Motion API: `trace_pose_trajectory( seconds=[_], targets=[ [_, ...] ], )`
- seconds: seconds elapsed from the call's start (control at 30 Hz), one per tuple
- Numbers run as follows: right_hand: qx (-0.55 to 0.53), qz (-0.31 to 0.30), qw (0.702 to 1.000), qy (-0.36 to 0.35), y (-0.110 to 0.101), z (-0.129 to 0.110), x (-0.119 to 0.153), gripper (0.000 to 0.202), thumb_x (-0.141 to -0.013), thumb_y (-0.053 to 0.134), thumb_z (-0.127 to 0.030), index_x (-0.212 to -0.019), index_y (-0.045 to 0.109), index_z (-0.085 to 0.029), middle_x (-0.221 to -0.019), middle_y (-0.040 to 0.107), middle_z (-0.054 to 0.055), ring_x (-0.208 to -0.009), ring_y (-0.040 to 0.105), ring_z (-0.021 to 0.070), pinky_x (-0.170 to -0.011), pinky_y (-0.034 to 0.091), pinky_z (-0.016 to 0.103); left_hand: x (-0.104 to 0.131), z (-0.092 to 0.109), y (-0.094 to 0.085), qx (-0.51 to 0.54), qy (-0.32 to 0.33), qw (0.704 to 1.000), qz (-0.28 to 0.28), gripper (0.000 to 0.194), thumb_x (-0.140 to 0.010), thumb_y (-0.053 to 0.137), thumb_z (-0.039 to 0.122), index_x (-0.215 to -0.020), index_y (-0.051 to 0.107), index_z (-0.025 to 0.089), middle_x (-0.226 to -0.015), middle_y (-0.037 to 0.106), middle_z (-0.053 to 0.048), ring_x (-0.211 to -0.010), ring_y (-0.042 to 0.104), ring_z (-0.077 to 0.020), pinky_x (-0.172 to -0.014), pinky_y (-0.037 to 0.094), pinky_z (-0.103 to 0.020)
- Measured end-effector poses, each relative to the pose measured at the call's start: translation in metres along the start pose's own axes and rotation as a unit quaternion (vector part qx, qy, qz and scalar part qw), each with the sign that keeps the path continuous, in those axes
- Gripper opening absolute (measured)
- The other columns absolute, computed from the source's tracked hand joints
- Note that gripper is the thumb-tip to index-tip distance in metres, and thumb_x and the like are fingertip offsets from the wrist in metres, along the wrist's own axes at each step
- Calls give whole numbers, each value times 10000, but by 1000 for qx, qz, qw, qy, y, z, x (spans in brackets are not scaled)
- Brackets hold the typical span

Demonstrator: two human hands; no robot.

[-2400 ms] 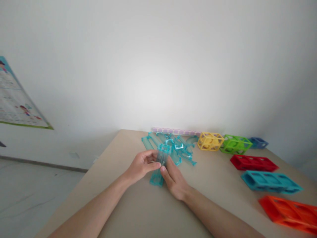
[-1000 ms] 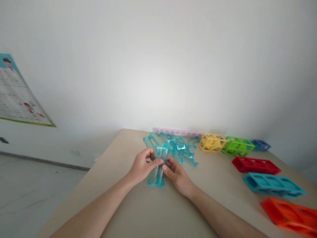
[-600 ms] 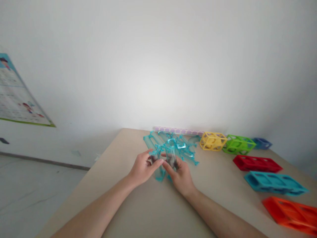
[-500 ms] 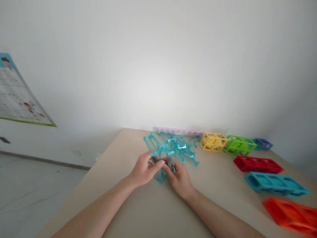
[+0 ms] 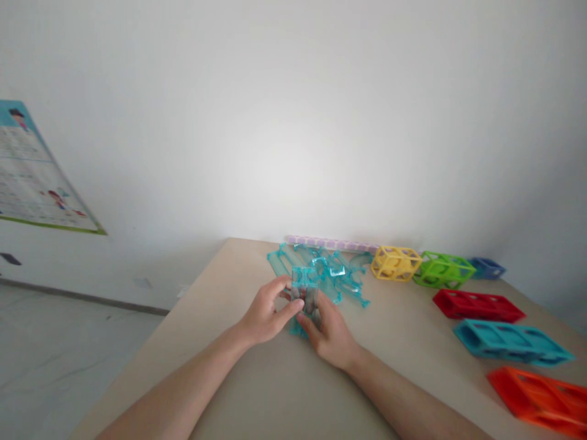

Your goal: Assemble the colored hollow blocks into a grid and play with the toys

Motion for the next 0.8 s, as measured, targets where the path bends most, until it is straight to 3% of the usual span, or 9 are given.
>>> trace_pose_trajectory(
  seconds=[0.27, 0.4, 0.57, 0.8],
  targets=[
    [0, -10, 1000, 30, 3, 2, 1, 102, -903, 519, -292, -855, 471, -217, -778, 525, 12, -686, 474, 165, -633, 395, 302, 0, -6, 0, 12, -17, 1000, 7, 263, -872, 590, 351, -1069, 559, 180, -954, 642, -66, -913, 621, -198, -836, 481, -306],
    [-16, 1, 999, 34, 1, 1, -1, 105, -904, 517, -289, -839, 475, -218, -779, 524, 14, -707, 485, 172, -653, 401, 306, 3, -2, -5, 28, 26, 998, 47, 580, -856, 619, 297, -1361, 341, 234, -1224, 583, -110, -1034, 608, -206, -881, 474, -319],
    [-30, -13, 999, 42, 2, 4, -2, 76, -898, 538, -283, -913, 508, -215, -856, 562, 33, -776, 511, 189, -700, 409, 320, 4, 9, -5, -96, 100, 990, -3, 409, -865, 594, 240, -1268, 527, 230, -1249, 596, -102, -1183, 536, -237, -1054, 360, -358],
    [-19, -7, 999, 48, 3, 9, 0, 91, -882, 557, -258, -897, 479, -214, -814, 531, 9, -743, 486, 171, -682, 398, 305, 4, 8, -6, -69, 107, 992, 23, 364, -876, 584, 239, -1239, 558, 230, -1195, 624, -90, -1123, 567, -209, -972, 434, -323]
  ],
)
Point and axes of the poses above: each hand's wrist, its own x-axis away from the middle knuckle, its own y-axis out of the palm, z = x × y, the point moved 5 cm from there along -x, towards the middle knuckle
